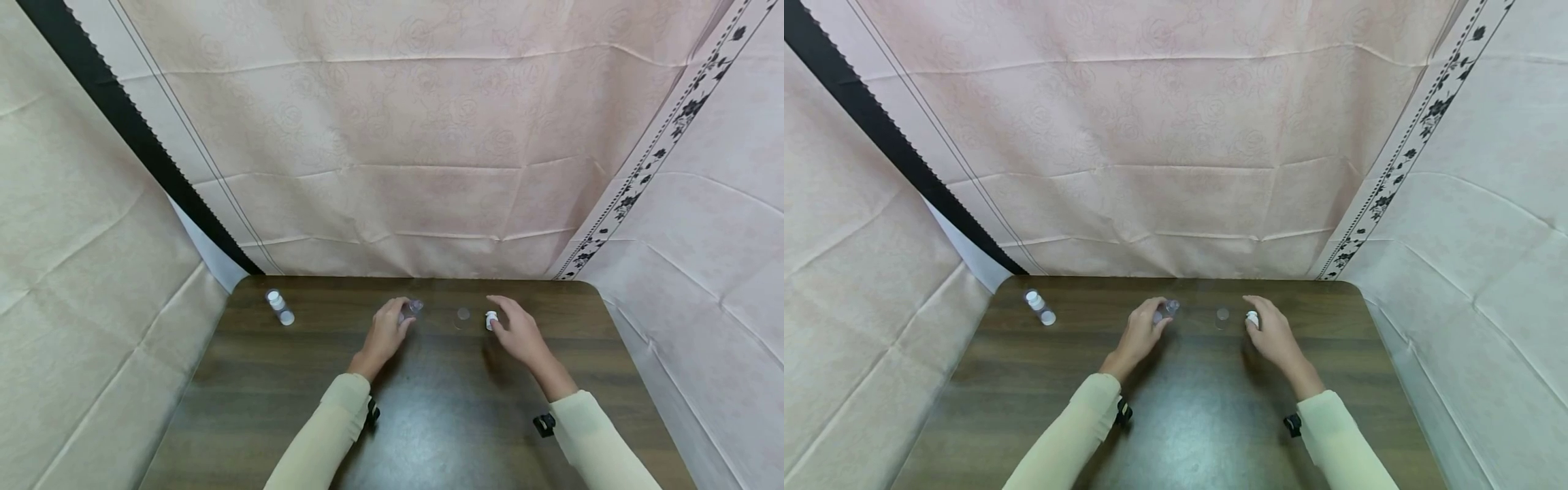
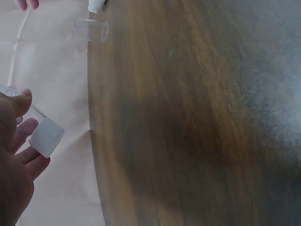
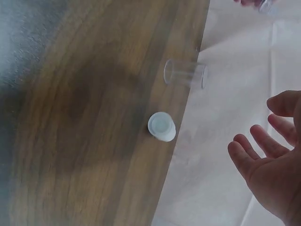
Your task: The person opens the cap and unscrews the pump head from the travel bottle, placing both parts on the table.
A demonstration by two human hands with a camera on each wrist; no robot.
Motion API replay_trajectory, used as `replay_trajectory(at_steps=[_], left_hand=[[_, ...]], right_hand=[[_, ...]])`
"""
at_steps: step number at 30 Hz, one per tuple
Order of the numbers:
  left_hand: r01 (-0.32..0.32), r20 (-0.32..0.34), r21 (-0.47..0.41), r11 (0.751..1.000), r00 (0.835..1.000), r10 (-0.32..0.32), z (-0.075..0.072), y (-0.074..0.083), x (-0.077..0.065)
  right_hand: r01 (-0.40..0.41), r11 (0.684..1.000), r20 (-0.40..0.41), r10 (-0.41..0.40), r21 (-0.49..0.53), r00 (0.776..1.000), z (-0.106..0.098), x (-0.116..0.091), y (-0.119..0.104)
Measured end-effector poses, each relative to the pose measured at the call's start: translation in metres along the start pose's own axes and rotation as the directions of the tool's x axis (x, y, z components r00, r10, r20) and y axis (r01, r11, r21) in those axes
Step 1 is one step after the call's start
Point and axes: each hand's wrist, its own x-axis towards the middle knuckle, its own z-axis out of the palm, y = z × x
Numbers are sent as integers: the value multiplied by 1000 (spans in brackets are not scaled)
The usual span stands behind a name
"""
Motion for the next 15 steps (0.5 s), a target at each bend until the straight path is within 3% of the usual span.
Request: replay_trajectory(at_steps=[4,15], left_hand=[[38,0,0,999,999,-38,5,-5,5],[187,87,-86,979,980,-180,15,-11,14]], right_hand=[[35,999,16,-35,3,999,5,-8,-5],[211,977,69,-212,20,975,32,-35,-17]])
